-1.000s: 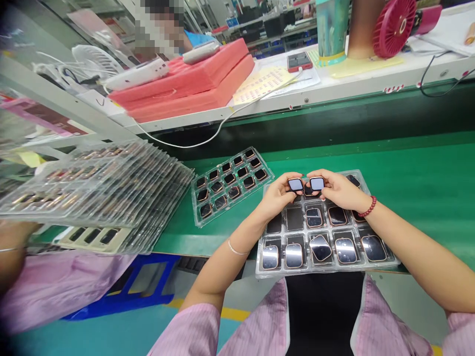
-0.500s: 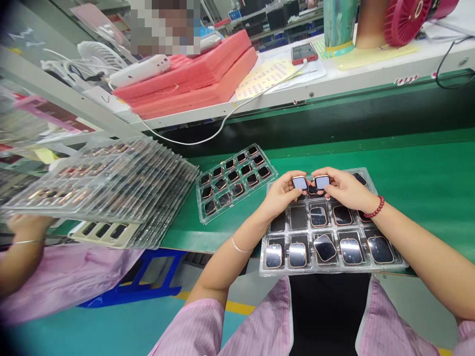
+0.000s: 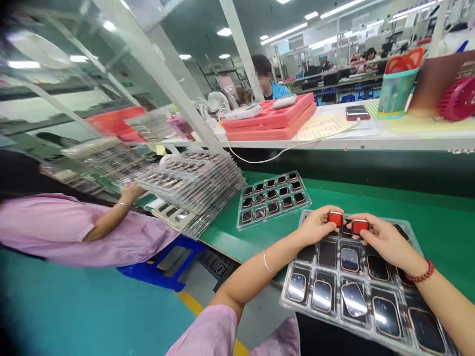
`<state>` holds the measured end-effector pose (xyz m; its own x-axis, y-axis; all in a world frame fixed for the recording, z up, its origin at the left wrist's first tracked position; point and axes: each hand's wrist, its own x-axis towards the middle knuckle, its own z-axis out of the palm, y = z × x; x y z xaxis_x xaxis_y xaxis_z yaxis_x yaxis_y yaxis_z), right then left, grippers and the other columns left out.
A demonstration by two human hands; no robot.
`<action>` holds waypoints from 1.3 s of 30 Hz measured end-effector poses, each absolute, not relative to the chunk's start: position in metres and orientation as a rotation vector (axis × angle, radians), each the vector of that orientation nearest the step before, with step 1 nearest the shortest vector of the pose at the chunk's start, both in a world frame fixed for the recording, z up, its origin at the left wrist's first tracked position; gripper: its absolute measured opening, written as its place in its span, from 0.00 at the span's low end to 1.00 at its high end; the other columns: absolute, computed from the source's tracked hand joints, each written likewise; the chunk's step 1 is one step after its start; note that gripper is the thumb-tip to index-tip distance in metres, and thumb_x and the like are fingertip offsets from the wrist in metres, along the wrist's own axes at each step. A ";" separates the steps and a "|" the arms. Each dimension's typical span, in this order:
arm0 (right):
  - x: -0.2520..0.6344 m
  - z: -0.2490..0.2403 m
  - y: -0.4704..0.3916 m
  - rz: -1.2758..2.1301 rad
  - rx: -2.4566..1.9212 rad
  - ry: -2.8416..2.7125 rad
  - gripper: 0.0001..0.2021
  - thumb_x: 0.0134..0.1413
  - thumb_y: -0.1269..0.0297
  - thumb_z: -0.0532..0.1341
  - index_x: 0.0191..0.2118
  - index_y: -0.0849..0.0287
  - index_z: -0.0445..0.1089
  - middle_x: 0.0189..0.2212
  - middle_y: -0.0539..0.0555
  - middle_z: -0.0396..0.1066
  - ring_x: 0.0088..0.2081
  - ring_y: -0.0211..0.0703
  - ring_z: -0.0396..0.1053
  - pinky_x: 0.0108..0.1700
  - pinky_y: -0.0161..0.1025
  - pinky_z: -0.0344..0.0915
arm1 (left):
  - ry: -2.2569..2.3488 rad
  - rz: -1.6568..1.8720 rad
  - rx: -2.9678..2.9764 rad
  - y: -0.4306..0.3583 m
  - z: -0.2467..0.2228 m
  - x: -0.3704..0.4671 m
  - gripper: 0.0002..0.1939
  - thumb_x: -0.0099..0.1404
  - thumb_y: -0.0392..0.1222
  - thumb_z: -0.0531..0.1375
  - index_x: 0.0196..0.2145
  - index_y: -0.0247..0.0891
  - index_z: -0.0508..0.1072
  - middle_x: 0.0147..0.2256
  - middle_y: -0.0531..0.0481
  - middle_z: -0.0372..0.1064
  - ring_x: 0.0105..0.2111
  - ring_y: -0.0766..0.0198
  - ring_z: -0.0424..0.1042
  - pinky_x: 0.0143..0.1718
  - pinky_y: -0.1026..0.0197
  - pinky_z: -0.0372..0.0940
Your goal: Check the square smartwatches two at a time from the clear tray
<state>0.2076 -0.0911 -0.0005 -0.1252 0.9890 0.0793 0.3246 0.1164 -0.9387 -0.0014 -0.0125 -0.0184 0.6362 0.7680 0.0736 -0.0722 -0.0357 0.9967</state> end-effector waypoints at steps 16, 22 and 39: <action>0.205 0.004 -0.091 1.152 -1.311 -1.517 0.18 0.59 0.58 0.64 0.54 0.53 0.76 0.51 0.58 0.78 0.42 0.53 0.80 0.37 0.46 0.78 | 0.607 0.755 1.449 -0.013 -0.008 -0.006 0.19 0.58 0.47 0.68 0.44 0.36 0.73 0.35 0.48 0.75 0.31 0.67 0.72 0.36 0.62 0.69; 0.207 0.006 -0.091 1.247 -1.308 -1.407 0.19 0.60 0.47 0.64 0.49 0.53 0.79 0.44 0.58 0.81 0.41 0.52 0.80 0.39 0.47 0.78 | 0.648 0.716 1.412 -0.013 -0.004 -0.008 0.22 0.61 0.57 0.66 0.42 0.35 0.74 0.33 0.47 0.76 0.30 0.66 0.73 0.30 0.64 0.67; 0.201 0.008 -0.093 1.124 -1.230 -1.462 0.13 0.52 0.59 0.69 0.43 0.58 0.77 0.39 0.57 0.80 0.37 0.47 0.78 0.40 0.46 0.77 | 0.613 0.689 1.452 -0.013 -0.007 -0.009 0.25 0.61 0.42 0.64 0.56 0.37 0.71 0.44 0.44 0.76 0.36 0.63 0.76 0.27 0.68 0.66</action>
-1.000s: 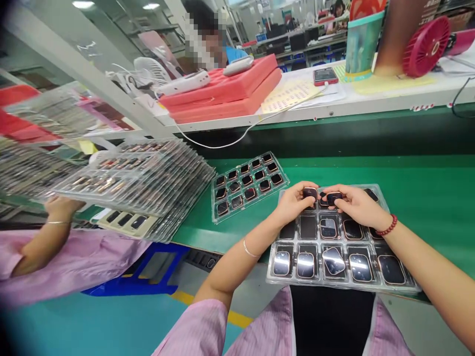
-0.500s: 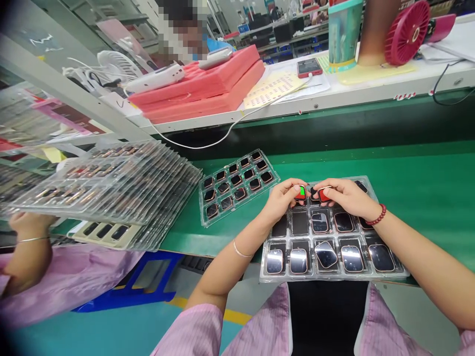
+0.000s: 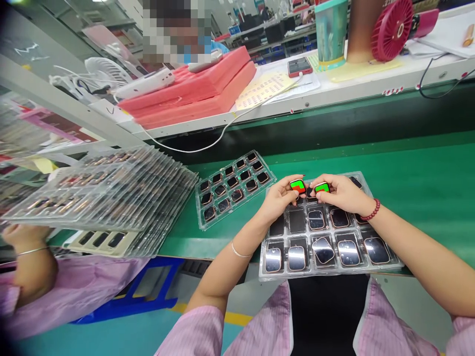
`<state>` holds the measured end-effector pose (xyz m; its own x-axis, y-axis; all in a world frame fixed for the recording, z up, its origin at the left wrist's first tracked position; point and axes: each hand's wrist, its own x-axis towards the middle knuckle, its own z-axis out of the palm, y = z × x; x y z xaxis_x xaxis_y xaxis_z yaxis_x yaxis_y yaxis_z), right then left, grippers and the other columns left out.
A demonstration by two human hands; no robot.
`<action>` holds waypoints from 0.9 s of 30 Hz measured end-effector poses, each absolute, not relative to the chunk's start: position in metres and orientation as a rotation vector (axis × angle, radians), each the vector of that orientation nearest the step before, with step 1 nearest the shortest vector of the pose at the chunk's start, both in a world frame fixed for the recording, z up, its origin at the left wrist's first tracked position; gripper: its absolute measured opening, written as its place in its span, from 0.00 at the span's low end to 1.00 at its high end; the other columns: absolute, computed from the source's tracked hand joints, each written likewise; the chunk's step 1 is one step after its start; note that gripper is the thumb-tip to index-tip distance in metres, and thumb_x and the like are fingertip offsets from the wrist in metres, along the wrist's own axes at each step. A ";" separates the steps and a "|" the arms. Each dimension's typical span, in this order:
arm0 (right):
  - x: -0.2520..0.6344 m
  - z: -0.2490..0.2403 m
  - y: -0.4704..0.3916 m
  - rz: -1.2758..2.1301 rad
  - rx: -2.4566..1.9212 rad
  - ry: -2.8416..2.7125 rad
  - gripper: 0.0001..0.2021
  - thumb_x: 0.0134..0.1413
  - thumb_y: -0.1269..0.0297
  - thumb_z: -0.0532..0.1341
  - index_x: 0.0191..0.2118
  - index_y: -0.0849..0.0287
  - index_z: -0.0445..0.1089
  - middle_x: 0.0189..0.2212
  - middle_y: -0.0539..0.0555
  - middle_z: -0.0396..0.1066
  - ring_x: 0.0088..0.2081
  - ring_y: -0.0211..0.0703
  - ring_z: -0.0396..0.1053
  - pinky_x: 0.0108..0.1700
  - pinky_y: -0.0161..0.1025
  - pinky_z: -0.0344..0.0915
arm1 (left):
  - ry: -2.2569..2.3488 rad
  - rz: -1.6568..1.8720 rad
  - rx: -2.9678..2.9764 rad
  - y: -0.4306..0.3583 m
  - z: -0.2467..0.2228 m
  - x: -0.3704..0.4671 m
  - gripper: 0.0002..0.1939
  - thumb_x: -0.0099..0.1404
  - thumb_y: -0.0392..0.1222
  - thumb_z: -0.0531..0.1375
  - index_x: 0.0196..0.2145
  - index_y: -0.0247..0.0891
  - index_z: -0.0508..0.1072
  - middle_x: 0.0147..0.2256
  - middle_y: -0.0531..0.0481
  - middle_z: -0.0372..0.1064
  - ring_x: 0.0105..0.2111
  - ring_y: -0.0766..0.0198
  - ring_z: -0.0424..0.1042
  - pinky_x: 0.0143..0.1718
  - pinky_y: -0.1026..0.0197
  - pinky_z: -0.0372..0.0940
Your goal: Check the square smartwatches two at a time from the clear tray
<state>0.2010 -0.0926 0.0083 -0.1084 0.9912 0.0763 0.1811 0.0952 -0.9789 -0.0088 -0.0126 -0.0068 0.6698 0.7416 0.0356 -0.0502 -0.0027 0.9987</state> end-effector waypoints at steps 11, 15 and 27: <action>0.200 0.007 -0.092 1.145 -1.216 -1.467 0.17 0.49 0.66 0.66 0.48 0.56 0.73 0.45 0.57 0.77 0.38 0.47 0.78 0.43 0.48 0.78 | 0.591 0.720 1.477 -0.011 -0.014 -0.009 0.26 0.57 0.37 0.66 0.54 0.38 0.71 0.45 0.44 0.76 0.40 0.62 0.77 0.38 0.64 0.69; 0.199 0.006 -0.091 1.140 -1.211 -1.476 0.15 0.50 0.65 0.66 0.46 0.57 0.74 0.48 0.58 0.77 0.37 0.47 0.78 0.43 0.49 0.78 | 0.569 0.745 1.475 -0.011 -0.013 -0.008 0.24 0.57 0.37 0.67 0.51 0.37 0.72 0.43 0.45 0.77 0.42 0.61 0.76 0.44 0.60 0.70; 0.201 0.009 -0.092 1.057 -1.200 -1.582 0.17 0.50 0.66 0.64 0.48 0.56 0.75 0.46 0.57 0.79 0.45 0.51 0.78 0.46 0.48 0.76 | 0.605 0.744 1.507 -0.012 -0.010 -0.009 0.24 0.57 0.43 0.69 0.51 0.38 0.71 0.42 0.45 0.76 0.43 0.60 0.76 0.45 0.59 0.69</action>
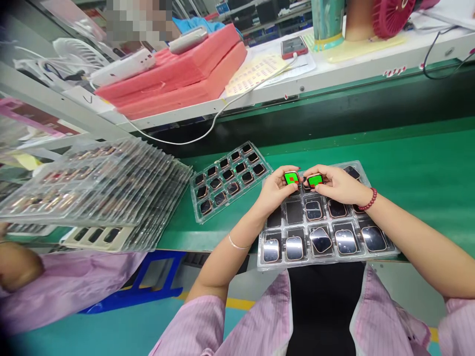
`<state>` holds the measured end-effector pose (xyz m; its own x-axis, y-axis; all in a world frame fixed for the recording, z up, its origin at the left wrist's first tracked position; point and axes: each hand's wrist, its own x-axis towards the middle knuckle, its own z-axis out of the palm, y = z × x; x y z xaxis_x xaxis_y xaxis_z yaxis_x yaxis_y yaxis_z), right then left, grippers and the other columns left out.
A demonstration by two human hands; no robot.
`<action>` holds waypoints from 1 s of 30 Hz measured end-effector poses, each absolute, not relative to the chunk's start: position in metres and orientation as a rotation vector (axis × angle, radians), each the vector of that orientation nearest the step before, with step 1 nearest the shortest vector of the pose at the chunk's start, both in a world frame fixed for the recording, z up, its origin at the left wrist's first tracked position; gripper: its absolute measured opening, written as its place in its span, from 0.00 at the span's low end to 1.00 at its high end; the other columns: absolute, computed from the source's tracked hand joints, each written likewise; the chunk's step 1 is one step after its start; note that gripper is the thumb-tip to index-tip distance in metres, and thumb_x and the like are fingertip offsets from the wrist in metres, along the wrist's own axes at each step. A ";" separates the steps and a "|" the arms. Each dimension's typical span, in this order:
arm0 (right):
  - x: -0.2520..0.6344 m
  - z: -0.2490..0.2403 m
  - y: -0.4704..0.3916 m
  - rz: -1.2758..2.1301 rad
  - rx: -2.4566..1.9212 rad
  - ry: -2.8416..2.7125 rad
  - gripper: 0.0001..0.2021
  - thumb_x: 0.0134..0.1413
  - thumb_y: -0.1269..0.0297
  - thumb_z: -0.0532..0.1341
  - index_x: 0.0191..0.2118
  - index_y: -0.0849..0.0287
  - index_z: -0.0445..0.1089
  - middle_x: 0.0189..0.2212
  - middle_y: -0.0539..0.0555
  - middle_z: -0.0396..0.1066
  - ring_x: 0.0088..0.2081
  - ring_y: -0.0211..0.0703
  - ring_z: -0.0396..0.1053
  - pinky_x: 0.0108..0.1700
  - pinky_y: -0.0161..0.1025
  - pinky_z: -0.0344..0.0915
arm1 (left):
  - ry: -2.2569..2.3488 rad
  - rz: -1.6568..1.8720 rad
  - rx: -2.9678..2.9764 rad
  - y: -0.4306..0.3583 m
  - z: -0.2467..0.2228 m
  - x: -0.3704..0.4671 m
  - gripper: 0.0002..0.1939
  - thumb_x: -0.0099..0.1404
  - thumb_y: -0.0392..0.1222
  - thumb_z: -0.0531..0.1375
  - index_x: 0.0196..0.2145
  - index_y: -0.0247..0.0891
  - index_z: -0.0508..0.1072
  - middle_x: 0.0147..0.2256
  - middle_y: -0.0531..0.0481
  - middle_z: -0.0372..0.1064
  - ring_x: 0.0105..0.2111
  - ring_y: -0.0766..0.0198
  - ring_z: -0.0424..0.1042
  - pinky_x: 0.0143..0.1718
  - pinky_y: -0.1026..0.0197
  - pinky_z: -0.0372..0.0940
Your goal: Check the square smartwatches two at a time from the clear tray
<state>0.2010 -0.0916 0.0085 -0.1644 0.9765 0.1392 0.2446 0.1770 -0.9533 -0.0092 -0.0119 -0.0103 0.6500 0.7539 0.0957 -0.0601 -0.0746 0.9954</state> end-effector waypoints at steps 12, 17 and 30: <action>0.203 0.006 -0.090 1.055 -1.246 -1.581 0.21 0.48 0.70 0.63 0.51 0.55 0.74 0.48 0.57 0.78 0.47 0.53 0.77 0.49 0.50 0.75 | 0.582 0.755 1.517 -0.012 -0.012 -0.009 0.23 0.58 0.43 0.68 0.50 0.38 0.70 0.40 0.46 0.76 0.41 0.60 0.76 0.43 0.60 0.69; 0.201 0.007 -0.092 1.063 -1.222 -1.582 0.16 0.50 0.66 0.65 0.48 0.56 0.74 0.44 0.57 0.79 0.45 0.53 0.78 0.49 0.51 0.75 | 0.649 0.734 1.530 -0.013 -0.008 -0.010 0.22 0.62 0.46 0.64 0.53 0.38 0.71 0.42 0.46 0.76 0.35 0.64 0.76 0.30 0.65 0.65; 0.201 0.007 -0.091 1.032 -1.248 -1.608 0.21 0.50 0.69 0.62 0.52 0.56 0.74 0.49 0.58 0.77 0.47 0.54 0.77 0.44 0.49 0.78 | 0.640 0.742 1.519 -0.013 -0.007 -0.009 0.23 0.57 0.37 0.64 0.51 0.38 0.71 0.42 0.46 0.77 0.39 0.62 0.76 0.44 0.59 0.70</action>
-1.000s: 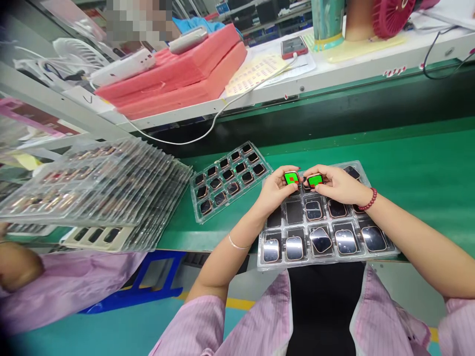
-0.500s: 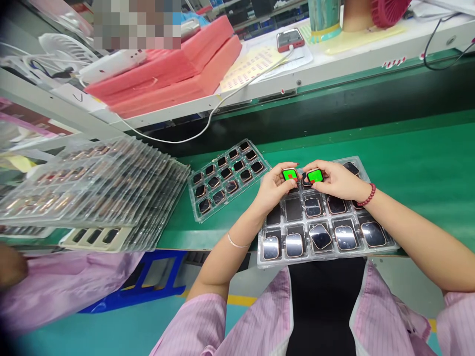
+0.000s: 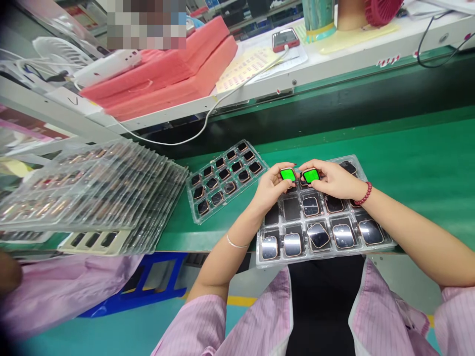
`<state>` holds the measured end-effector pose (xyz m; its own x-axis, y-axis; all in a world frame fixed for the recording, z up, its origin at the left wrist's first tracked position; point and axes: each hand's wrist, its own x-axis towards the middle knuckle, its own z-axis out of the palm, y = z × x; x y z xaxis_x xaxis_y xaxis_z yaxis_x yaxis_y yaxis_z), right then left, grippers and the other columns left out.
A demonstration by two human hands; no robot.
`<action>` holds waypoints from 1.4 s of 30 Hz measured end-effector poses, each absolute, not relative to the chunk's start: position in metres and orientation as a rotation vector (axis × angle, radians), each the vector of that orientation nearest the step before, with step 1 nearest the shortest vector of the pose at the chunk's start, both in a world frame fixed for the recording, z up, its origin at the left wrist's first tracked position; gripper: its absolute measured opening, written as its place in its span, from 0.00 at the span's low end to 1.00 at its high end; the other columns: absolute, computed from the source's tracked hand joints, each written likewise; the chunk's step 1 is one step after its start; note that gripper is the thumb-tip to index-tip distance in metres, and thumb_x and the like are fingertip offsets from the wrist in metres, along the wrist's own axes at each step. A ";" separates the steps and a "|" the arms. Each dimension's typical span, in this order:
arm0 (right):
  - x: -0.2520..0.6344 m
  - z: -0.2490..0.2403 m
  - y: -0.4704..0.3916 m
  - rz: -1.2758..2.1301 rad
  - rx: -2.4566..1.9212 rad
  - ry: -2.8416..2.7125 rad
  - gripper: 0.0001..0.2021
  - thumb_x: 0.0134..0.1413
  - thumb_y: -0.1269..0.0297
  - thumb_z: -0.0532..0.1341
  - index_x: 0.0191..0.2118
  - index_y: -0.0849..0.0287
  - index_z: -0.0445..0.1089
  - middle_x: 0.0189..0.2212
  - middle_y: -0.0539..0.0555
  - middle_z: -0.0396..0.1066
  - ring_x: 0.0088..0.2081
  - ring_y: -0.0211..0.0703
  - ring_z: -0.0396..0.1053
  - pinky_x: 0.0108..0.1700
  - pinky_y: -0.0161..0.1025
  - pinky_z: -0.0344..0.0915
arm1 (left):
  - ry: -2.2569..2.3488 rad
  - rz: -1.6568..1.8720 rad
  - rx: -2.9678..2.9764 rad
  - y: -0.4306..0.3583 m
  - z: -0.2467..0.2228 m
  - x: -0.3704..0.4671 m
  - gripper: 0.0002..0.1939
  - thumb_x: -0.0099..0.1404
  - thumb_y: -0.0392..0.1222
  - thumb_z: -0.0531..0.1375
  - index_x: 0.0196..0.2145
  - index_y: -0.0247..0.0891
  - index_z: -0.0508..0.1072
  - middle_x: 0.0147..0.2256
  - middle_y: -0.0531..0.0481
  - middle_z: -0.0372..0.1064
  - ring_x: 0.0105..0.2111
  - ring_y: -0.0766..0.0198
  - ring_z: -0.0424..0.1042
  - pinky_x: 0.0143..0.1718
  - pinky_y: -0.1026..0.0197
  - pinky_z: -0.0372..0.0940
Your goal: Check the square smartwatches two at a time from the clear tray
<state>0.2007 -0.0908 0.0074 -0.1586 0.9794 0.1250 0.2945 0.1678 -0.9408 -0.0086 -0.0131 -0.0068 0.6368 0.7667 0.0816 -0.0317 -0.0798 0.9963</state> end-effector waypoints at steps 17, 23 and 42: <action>0.203 0.004 -0.089 1.023 -1.233 -1.621 0.25 0.49 0.72 0.60 0.55 0.53 0.73 0.49 0.56 0.78 0.51 0.54 0.76 0.49 0.51 0.76 | 0.641 0.759 1.547 -0.013 -0.009 -0.008 0.22 0.56 0.37 0.65 0.49 0.38 0.71 0.42 0.47 0.76 0.42 0.60 0.75 0.47 0.58 0.69; 0.203 0.002 -0.090 1.058 -1.243 -1.592 0.27 0.50 0.71 0.62 0.58 0.54 0.70 0.51 0.58 0.76 0.52 0.54 0.75 0.51 0.52 0.75 | 0.621 0.755 1.530 -0.012 -0.012 -0.008 0.27 0.56 0.36 0.65 0.54 0.38 0.68 0.45 0.45 0.75 0.43 0.60 0.75 0.47 0.57 0.69; 0.224 0.013 -0.084 1.724 -1.054 -0.833 0.32 0.63 0.35 0.50 0.45 0.60 0.76 0.37 0.62 0.82 0.25 0.46 0.77 0.27 0.42 0.74 | 0.560 0.415 0.931 0.008 -0.004 -0.013 0.39 0.70 0.70 0.45 0.50 0.30 0.75 0.48 0.32 0.78 0.31 0.62 0.79 0.22 0.65 0.65</action>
<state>0.2238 -0.0840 0.0131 -0.2098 0.9342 -0.2883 -0.3543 -0.3475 -0.8682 -0.0134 0.0083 -0.0037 0.7832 0.5604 -0.2692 -0.0953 0.5361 0.8388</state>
